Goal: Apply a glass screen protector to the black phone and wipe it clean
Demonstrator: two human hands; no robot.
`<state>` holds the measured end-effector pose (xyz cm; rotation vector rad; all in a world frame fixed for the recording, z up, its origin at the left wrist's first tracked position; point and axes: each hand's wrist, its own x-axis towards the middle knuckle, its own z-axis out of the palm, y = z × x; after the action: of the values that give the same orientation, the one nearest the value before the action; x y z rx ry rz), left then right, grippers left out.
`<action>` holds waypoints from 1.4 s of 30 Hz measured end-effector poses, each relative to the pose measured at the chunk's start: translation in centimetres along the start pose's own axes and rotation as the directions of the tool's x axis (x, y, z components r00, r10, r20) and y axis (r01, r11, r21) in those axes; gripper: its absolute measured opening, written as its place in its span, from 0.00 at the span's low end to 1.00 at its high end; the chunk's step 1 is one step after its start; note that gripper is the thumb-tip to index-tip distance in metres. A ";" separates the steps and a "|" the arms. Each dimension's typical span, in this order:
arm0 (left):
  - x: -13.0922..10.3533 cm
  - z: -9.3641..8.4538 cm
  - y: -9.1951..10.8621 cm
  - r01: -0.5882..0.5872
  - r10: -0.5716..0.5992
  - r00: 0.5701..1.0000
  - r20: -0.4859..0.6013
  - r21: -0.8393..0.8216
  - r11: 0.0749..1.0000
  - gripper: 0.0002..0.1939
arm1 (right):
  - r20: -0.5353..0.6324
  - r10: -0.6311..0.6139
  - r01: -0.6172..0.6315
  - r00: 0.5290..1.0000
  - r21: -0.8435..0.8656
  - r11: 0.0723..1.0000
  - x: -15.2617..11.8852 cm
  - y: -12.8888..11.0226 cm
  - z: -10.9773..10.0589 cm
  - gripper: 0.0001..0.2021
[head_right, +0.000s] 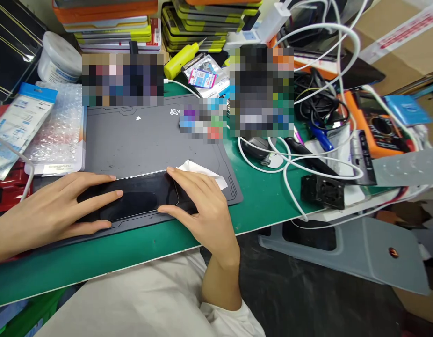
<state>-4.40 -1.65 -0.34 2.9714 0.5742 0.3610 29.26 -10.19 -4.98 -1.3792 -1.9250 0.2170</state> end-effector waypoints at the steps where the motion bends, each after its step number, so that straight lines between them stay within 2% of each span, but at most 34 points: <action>1: 0.0 0.0 0.0 0.002 -0.002 1.000 0.001 0.001 1.000 0.24 | 0.002 0.001 -0.001 1.000 -0.003 1.000 0.0 0.0 0.0 0.33; 8: -0.1 0.0 0.0 0.035 -0.034 0.999 0.026 -0.020 0.999 0.25 | 0.007 0.012 -0.012 1.000 -0.006 1.000 -0.1 0.0 0.0 0.34; 13: -0.1 0.0 0.0 0.013 -0.013 1.000 0.012 0.004 1.000 0.24 | 0.008 0.007 -0.006 1.000 -0.015 1.000 -0.1 0.0 0.0 0.36; 19: -0.1 0.1 -0.1 -0.016 0.016 1.000 -0.012 0.047 0.999 0.25 | -0.003 0.004 -0.004 1.000 -0.015 1.000 -0.1 0.0 0.2 0.34; 29: 0.2 -0.2 0.1 -0.010 0.011 1.000 -0.010 0.083 0.997 0.23 | -0.004 -0.003 0.003 1.000 -0.001 1.000 -0.1 0.1 0.1 0.33; 36: 0.0 0.4 0.4 0.060 -0.064 0.995 -0.080 -0.047 0.997 0.32 | -0.013 -0.003 0.003 1.000 0.001 1.000 -0.2 0.2 0.2 0.34; 42: -0.1 0.4 0.4 0.073 -0.078 0.993 -0.086 -0.060 0.995 0.31 | -0.015 -0.001 0.001 1.000 0.006 1.000 -0.3 0.0 0.1 0.33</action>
<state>-4.26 -2.12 -0.72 2.8815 0.6722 0.4957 29.19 -10.39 -5.19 -1.3718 -1.9118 0.2114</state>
